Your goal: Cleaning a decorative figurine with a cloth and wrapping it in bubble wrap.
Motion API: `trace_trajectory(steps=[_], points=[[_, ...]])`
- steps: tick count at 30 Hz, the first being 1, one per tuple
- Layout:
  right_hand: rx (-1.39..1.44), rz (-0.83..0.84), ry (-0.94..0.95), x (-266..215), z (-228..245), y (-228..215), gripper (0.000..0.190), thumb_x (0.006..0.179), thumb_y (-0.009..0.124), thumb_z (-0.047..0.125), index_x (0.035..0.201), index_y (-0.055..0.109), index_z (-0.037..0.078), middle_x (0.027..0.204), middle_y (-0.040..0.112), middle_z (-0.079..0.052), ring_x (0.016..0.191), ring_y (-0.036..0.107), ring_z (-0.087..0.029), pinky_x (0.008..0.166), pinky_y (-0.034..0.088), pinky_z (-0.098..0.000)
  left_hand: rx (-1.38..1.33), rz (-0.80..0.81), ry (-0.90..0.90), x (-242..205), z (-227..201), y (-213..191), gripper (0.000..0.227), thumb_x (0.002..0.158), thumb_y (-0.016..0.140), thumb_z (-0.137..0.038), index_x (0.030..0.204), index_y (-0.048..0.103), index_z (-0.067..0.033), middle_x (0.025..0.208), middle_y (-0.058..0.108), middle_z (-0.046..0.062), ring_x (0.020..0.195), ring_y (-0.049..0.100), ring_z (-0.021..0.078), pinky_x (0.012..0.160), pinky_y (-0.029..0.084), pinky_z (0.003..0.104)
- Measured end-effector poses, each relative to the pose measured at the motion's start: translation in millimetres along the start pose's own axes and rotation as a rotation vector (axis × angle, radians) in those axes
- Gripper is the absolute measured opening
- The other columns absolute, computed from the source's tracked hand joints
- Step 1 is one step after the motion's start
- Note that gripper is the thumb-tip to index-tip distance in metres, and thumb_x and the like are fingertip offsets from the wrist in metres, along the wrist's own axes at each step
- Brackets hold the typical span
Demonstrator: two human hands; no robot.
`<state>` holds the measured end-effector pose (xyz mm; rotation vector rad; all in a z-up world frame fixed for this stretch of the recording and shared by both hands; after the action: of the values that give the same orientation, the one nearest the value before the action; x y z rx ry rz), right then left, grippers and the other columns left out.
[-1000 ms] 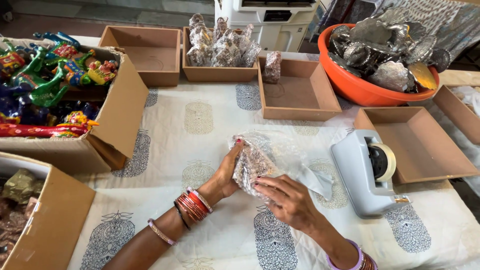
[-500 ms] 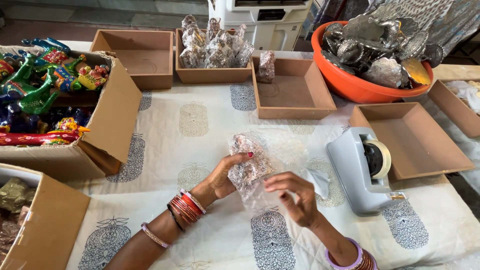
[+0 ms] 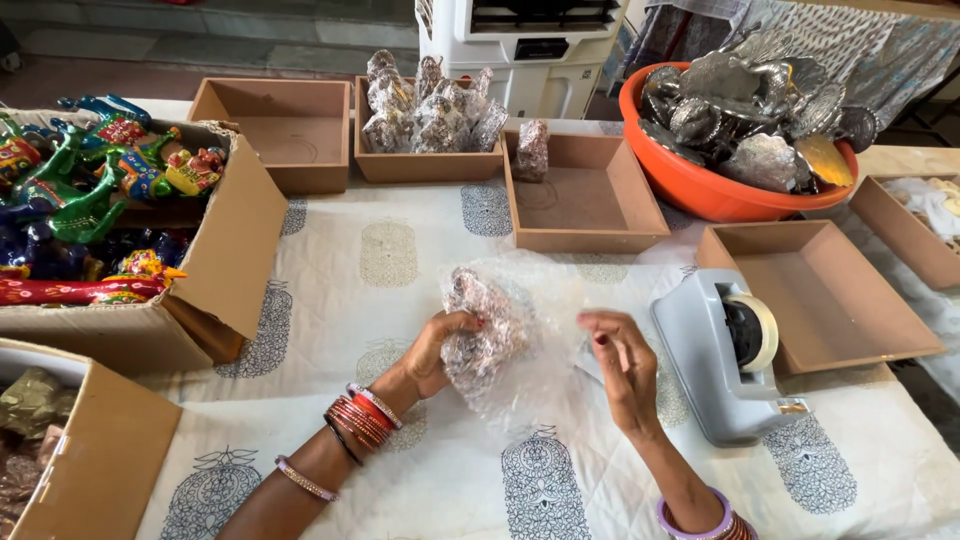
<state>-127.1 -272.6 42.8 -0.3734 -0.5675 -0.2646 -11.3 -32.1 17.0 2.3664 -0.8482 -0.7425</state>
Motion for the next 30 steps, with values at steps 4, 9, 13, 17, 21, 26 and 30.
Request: trace_trajectory(steps=[4, 9, 13, 17, 21, 26, 30], points=[[-0.100, 0.050, 0.114, 11.6, -0.9, 3.9, 0.092, 0.091, 0.062, 0.064, 0.155, 0.030, 0.006, 0.158, 0.038, -0.019, 0.145, 0.038, -0.032, 0.119, 0.026, -0.0517, 0.218, 0.037, 0.068, 9.4, 11.3, -11.4, 0.043, 0.077, 0.065, -0.021, 0.113, 0.066, 0.0017, 0.106, 0.070, 0.013, 0.097, 0.070, 0.0224, 0.090, 0.063, 0.041], [-0.183, 0.065, 0.046, 10.0, 9.6, 11.1, 0.114, 0.082, 0.066, 0.071, 0.159, 0.012, 0.006, 0.157, 0.027, -0.026, 0.145, 0.028, -0.042, 0.118, 0.021, -0.0567, 0.273, 0.009, 0.027, 1.9, 15.7, 3.2, 0.037, 0.076, 0.064, -0.018, 0.110, 0.067, -0.0029, 0.104, 0.070, 0.009, 0.097, 0.070, 0.0193, 0.090, 0.062, 0.039], [-0.553, -0.066, -0.468, -6.1, 25.2, 17.7, 0.081, 0.096, 0.050, 0.068, 0.155, 0.032, 0.015, 0.160, 0.037, -0.021, 0.152, 0.034, -0.034, 0.130, 0.020, -0.0573, 0.100, 0.069, -0.044, 0.3, 17.9, 4.2, 0.033, 0.080, 0.064, -0.020, 0.109, 0.068, -0.0048, 0.105, 0.070, 0.010, 0.097, 0.070, 0.0197, 0.090, 0.061, 0.039], [-0.719, -0.036, -0.509, -8.8, 45.6, 22.8, 0.059, 0.098, 0.051, 0.067, 0.138, 0.060, 0.025, 0.155, 0.040, -0.019, 0.152, 0.031, -0.034, 0.130, 0.017, -0.0530, 0.102, -0.016, -0.087, -8.6, 10.0, 12.7, 0.034, 0.080, 0.061, -0.024, 0.108, 0.067, -0.0049, 0.105, 0.073, 0.013, 0.094, 0.072, 0.0217, 0.087, 0.062, 0.041], [-0.771, 0.054, -0.408, -6.0, 32.7, 24.2, 0.059, 0.096, 0.047, 0.070, 0.123, 0.071, 0.024, 0.145, 0.055, -0.007, 0.146, 0.037, -0.027, 0.126, 0.008, -0.0559, 0.195, -0.030, -0.072, 2.5, 27.8, 4.0, 0.043, 0.084, 0.061, -0.028, 0.120, 0.064, -0.0063, 0.113, 0.070, 0.008, 0.104, 0.068, 0.0188, 0.096, 0.057, 0.042], [-0.865, -0.022, -0.387, -0.9, 36.6, 22.9, 0.063, 0.100, 0.039, 0.069, 0.129, 0.068, 0.021, 0.149, 0.055, -0.008, 0.146, 0.035, -0.031, 0.122, 0.001, -0.0614, 0.429, -0.046, -0.153, -5.5, 38.4, 15.9, 0.055, 0.082, 0.058, -0.036, 0.130, 0.061, -0.0077, 0.130, 0.060, 0.010, 0.126, 0.050, 0.0221, 0.106, 0.036, 0.054], [-1.125, -0.095, -0.424, 10.5, 60.9, 15.4, 0.057, 0.105, 0.040, 0.059, 0.135, 0.071, 0.020, 0.150, 0.060, -0.011, 0.145, 0.039, -0.034, 0.120, 0.000, -0.0605, 0.429, 0.210, -0.042, 9.7, 59.8, 8.6, 0.071, 0.083, 0.063, -0.028, 0.137, 0.039, 0.0102, 0.133, 0.060, 0.030, 0.128, 0.053, 0.0379, 0.113, 0.036, 0.052]])
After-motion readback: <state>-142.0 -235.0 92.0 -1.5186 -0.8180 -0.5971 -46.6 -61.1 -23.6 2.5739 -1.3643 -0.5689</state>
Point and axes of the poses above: each hand's wrist, its own x-axis towards the middle knuckle, its own y-axis out of the palm, z = x × y, the point moved 2 cm from there along x, towards the middle knuckle
